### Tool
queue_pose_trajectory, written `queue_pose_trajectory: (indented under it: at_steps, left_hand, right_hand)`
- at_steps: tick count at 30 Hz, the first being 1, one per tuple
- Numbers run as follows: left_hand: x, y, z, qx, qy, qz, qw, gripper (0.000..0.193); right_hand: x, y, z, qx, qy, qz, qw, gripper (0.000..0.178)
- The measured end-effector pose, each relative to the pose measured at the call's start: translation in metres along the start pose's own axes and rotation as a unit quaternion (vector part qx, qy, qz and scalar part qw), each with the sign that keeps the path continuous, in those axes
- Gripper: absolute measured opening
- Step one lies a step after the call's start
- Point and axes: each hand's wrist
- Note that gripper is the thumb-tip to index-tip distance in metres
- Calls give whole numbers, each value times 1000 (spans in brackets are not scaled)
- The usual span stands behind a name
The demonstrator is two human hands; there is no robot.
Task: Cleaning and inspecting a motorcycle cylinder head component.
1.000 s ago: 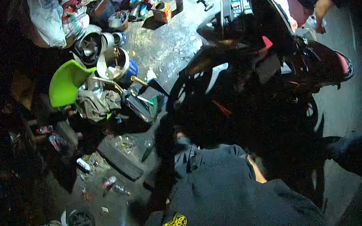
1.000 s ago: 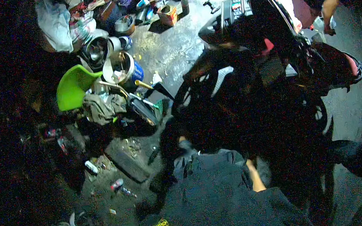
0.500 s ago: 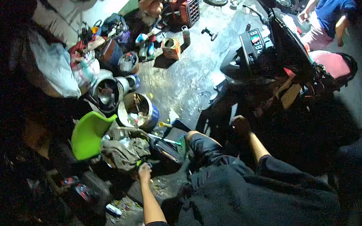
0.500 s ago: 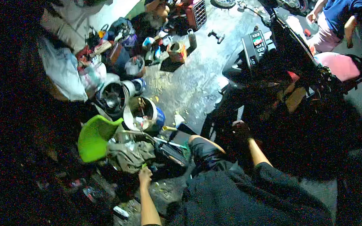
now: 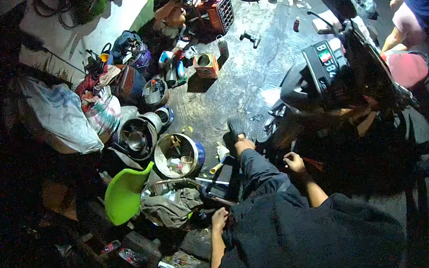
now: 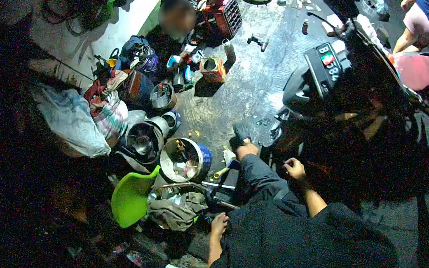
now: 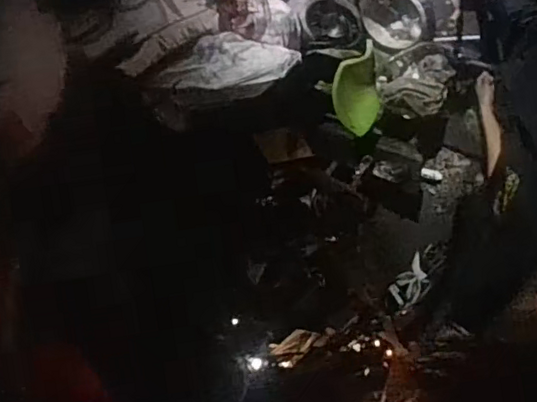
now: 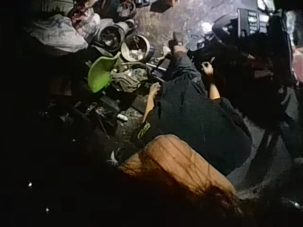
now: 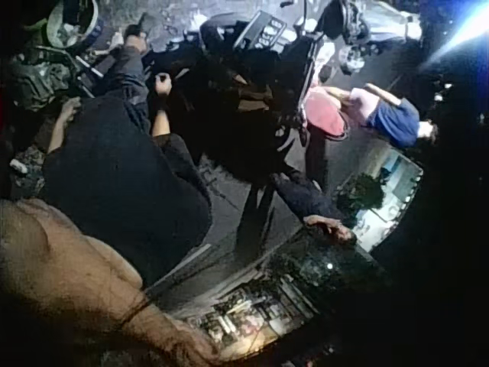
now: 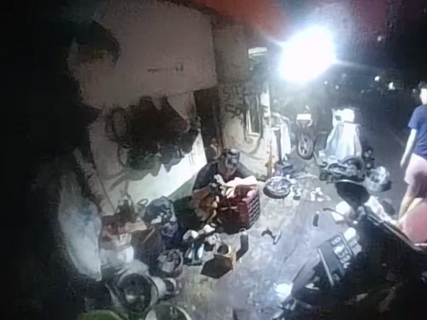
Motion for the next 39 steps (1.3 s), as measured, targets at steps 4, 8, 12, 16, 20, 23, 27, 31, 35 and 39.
queue_pose_trajectory:
  at_steps: [4, 8, 12, 16, 20, 23, 27, 31, 35, 39]
  left_hand:
    - [-110, -4, 43, 1, -164, 56, 985, 30]
    - [-143, -23, -45, 9, -161, 20, 987, 26]
    - [-159, -16, -219, -104, -26, 68, 992, 24]
    - [-177, 0, -328, 201, -61, 58, 976, 27]
    - [-226, 49, -277, -152, -294, 72, 941, 24]
    - [-198, 31, -326, -469, -189, 73, 860, 39]
    - [-256, 29, -305, -226, -134, 69, 962, 41]
    - [-239, -52, -502, -560, -125, 191, 797, 35]
    - [-331, -100, -571, -203, -132, 155, 958, 23]
    - [-359, -165, -687, -85, -130, 89, 984, 21]
  right_hand:
    - [-52, -9, 44, 30, -65, -3, 997, 14]
    - [-147, -21, 93, 61, -58, -35, 996, 11]
    - [-214, 6, 178, 138, 88, -133, 978, 20]
    - [-243, 47, 212, 267, -36, -245, 931, 25]
    - [-257, 35, 231, 210, -103, -276, 932, 18]
    - [-258, 36, 234, 213, -163, -278, 922, 20]
    - [-276, 30, 252, 183, -151, -318, 918, 17]
    - [-285, 31, 234, 271, -289, -276, 876, 28]
    - [-336, 42, 232, 267, -300, -210, 891, 27]
    - [-422, 49, 282, 144, -313, -171, 923, 27]
Point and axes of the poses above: each hand's wrist, its own x-axis away from the middle knuckle, its own y-axis out of the back of the hand, z = x × y, and after that the axes turned 5 degrees about -z, right-handed
